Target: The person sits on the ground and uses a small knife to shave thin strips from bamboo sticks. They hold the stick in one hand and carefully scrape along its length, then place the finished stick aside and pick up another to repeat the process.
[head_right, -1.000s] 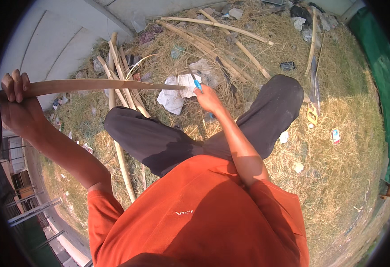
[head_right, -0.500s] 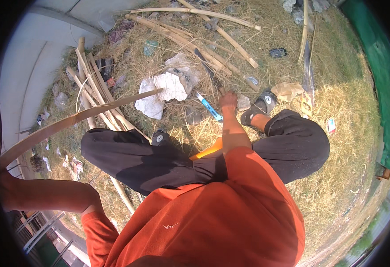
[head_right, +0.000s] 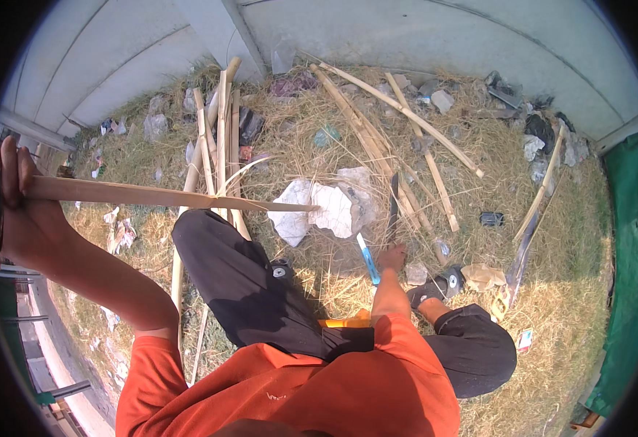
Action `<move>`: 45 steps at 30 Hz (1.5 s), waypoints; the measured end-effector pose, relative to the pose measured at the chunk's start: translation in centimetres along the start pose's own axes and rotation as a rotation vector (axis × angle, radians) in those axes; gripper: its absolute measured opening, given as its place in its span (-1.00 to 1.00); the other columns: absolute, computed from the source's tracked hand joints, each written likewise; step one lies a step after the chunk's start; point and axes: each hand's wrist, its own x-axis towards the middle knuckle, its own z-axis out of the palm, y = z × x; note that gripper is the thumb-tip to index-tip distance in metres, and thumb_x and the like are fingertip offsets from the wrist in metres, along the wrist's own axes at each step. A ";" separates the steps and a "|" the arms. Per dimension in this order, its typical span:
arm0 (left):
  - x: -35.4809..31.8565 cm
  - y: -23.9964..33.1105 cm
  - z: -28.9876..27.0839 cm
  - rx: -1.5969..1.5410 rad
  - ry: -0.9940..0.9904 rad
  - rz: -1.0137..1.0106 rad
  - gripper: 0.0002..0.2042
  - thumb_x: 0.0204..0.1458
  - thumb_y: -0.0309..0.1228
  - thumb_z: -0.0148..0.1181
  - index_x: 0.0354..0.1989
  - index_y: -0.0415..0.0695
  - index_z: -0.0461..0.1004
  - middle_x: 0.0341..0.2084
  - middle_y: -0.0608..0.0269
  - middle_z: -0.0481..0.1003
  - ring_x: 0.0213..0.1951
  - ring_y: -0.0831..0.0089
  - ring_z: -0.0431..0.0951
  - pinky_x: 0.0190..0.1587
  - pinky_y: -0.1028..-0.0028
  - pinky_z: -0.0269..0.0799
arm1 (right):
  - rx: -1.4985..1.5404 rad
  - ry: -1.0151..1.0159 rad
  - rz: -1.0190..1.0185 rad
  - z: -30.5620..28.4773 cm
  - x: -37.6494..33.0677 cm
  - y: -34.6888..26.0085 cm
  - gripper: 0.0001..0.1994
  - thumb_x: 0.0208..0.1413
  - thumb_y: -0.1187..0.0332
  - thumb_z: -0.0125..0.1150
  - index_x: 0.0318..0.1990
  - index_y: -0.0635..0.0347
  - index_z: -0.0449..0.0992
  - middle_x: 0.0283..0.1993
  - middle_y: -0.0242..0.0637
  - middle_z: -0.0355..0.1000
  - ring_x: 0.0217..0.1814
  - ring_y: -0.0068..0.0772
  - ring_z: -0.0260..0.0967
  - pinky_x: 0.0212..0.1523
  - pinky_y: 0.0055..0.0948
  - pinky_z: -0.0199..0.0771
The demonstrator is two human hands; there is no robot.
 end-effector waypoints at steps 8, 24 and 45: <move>-0.4 -0.4 -0.7 -0.148 -0.215 0.021 -0.80 0.25 -0.38 -0.15 -0.45 -0.12 0.18 -0.53 0.27 0.14 -0.53 0.57 0.14 -0.51 0.57 0.06 | 0.194 -0.150 -0.069 -8.0 3.4 3.3 -0.52 -0.13 0.24 0.20 -0.04 0.35 0.45 -0.20 0.14 0.49 -0.19 0.11 0.52 -0.16 -0.15 0.52; 0.8 -2.1 7.8 -0.015 0.098 0.061 -0.76 0.17 -0.17 0.11 -0.23 -0.09 0.36 -0.77 0.55 0.14 -0.77 0.78 0.11 -0.75 0.73 0.04 | 1.203 0.345 -0.238 -51.9 -14.1 -7.0 -0.72 0.17 0.33 0.15 -0.06 0.28 0.32 -0.50 -0.30 0.34 -0.73 -0.58 0.21 -0.60 -0.54 0.43; -2.3 1.2 7.9 0.072 0.110 0.036 -0.59 0.15 0.01 0.07 -0.57 -0.03 0.25 -0.85 0.55 0.13 -0.86 0.74 0.09 -0.84 0.70 -0.02 | 1.094 0.124 -0.830 -44.2 -36.0 -26.5 -0.79 0.25 0.45 -0.08 -0.03 0.34 0.36 -0.70 -0.11 0.24 -0.76 -0.27 0.26 -0.64 -0.34 0.31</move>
